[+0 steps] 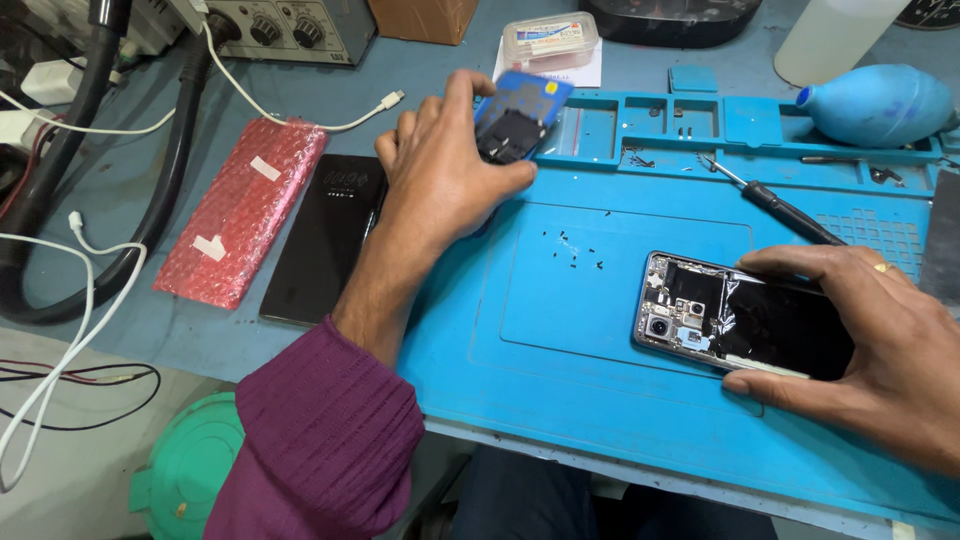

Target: The person uses a screwdriver to unscrew components inside an opened smartphone on a blue repair mat, then removes the camera module and places it on a blue phone housing. They then peel a black adhesive film off the phone's interior, exposing the battery and internal parts.

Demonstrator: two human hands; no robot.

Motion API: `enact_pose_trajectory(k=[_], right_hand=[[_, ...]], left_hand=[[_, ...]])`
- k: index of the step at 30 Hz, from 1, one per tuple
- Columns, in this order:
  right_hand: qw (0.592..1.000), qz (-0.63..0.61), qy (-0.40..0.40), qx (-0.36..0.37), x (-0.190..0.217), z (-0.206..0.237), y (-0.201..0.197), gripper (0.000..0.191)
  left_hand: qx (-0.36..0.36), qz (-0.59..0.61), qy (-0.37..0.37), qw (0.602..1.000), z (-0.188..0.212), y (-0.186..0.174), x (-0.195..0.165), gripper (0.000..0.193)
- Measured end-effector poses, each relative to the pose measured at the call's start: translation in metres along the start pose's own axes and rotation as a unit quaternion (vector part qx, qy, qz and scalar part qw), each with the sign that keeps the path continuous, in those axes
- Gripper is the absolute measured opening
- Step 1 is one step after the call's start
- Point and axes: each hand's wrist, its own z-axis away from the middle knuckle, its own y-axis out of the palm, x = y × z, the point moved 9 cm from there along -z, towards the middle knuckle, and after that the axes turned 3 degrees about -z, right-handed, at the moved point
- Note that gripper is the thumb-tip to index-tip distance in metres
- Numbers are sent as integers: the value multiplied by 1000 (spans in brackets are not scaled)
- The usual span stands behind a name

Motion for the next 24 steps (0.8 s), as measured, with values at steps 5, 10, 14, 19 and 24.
enact_pose_trajectory(k=[5, 10, 14, 19, 24], right_hand=[[1000, 10, 12, 9, -4, 0, 1, 90], [1000, -6, -7, 17, -2, 1, 1, 90], [1000, -16, -18, 11, -1, 0, -1, 88], [999, -19, -27, 16, 1, 0, 0, 88], [999, -19, -17, 20, 0, 0, -1, 88]], left_hand=[[11, 223, 63, 973, -6, -23, -14, 80], [71, 259, 245, 932, -17, -45, -43, 75], [167, 203, 286, 921, -30, -24, -52, 83], [233, 140, 244, 931, -37, 16, -43, 90], [198, 133, 287, 928, -28, 17, -47, 86]])
